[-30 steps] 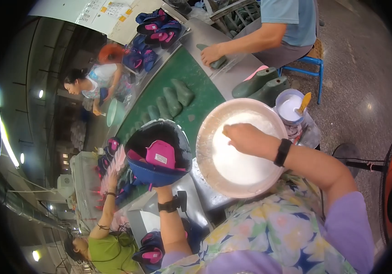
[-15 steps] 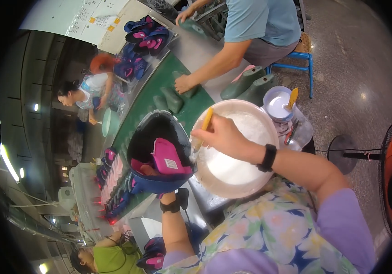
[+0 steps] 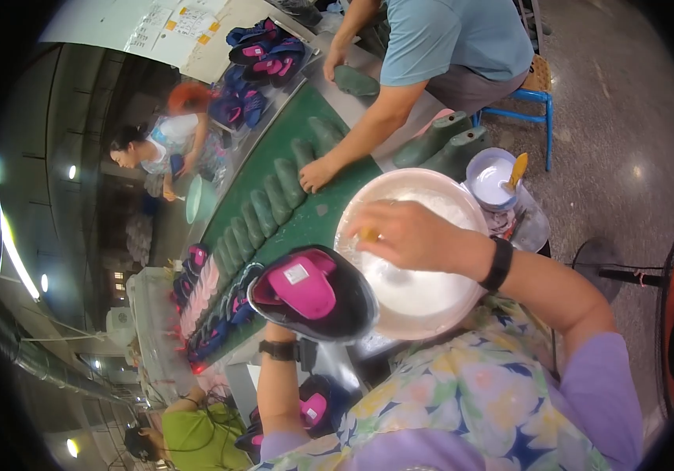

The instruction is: Applying white glue to the interior sole area of a shoe upper using a brush.

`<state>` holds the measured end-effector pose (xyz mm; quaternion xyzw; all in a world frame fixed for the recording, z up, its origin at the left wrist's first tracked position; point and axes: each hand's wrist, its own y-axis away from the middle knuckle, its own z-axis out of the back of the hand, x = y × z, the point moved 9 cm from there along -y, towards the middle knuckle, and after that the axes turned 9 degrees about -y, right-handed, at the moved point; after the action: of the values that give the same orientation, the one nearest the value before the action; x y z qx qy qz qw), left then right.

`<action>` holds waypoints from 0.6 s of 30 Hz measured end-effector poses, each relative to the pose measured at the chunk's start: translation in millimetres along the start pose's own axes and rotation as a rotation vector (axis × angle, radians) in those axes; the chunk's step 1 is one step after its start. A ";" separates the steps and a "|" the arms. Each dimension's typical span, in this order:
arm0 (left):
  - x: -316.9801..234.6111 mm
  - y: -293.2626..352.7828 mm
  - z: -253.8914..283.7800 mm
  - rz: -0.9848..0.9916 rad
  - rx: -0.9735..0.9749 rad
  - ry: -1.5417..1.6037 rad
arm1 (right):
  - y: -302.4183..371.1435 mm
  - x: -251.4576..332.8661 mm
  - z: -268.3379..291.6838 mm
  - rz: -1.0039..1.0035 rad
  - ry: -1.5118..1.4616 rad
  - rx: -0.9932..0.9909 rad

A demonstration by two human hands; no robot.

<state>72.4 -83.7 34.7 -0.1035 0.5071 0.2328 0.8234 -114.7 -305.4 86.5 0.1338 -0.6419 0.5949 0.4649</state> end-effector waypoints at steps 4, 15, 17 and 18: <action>4.7 13.7 -72.9 0.135 0.151 0.074 | -2.8 32.9 -60.6 0.308 0.404 0.381; 2.9 16.4 -127.2 0.444 0.191 0.631 | -14.5 39.7 -22.4 0.261 0.015 -0.021; 6.3 16.0 -133.4 0.508 0.218 0.788 | -21.6 44.8 -35.2 0.300 -0.172 -0.079; 5.9 15.0 -137.7 0.538 0.235 0.867 | -24.6 41.7 -37.7 0.301 -0.166 -0.084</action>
<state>-41.0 -125.0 -33.5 0.0366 0.8327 0.3133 0.4552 -102.5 -262.3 128.4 0.0651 -0.7150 0.6176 0.3212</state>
